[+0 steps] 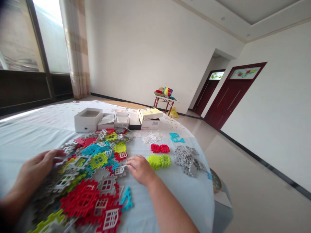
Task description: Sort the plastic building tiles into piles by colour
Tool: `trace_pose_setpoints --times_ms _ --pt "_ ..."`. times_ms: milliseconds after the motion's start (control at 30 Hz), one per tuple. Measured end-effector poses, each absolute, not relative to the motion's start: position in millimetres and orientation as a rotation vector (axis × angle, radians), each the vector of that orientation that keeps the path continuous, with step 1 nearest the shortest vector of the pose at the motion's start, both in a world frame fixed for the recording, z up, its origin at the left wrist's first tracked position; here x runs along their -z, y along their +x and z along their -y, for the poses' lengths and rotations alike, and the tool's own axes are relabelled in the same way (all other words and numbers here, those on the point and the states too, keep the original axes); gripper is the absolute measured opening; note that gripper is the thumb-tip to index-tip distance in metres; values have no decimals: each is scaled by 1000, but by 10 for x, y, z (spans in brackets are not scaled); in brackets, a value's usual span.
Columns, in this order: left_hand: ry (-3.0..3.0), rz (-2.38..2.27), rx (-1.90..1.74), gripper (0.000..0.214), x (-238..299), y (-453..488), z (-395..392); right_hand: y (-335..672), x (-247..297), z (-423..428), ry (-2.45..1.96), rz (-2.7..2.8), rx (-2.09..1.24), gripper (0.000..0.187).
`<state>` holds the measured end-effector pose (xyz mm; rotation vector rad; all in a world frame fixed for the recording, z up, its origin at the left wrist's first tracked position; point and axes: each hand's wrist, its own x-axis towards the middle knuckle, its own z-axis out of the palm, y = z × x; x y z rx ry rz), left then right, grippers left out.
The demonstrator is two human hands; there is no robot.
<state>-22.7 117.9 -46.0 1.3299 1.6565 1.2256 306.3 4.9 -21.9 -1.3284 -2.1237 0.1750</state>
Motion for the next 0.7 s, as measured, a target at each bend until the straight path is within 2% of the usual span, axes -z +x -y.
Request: trace_pose_setpoints --times_ms 167,333,533,700 --pt "1362 -1682 -1224 39 464 -217 -1182 3273 89 -249 -1573 1776 37 23" --pt "1365 -1654 -1243 39 413 -191 -1155 3548 -31 -605 -1815 1551 30 22" --pt "1374 -1684 -1220 36 367 -177 -1131 3591 -58 -737 -1814 1463 12 39" --pt "1395 -1674 -1234 36 363 -174 -1121 3262 96 -627 -1688 1639 -160 30"
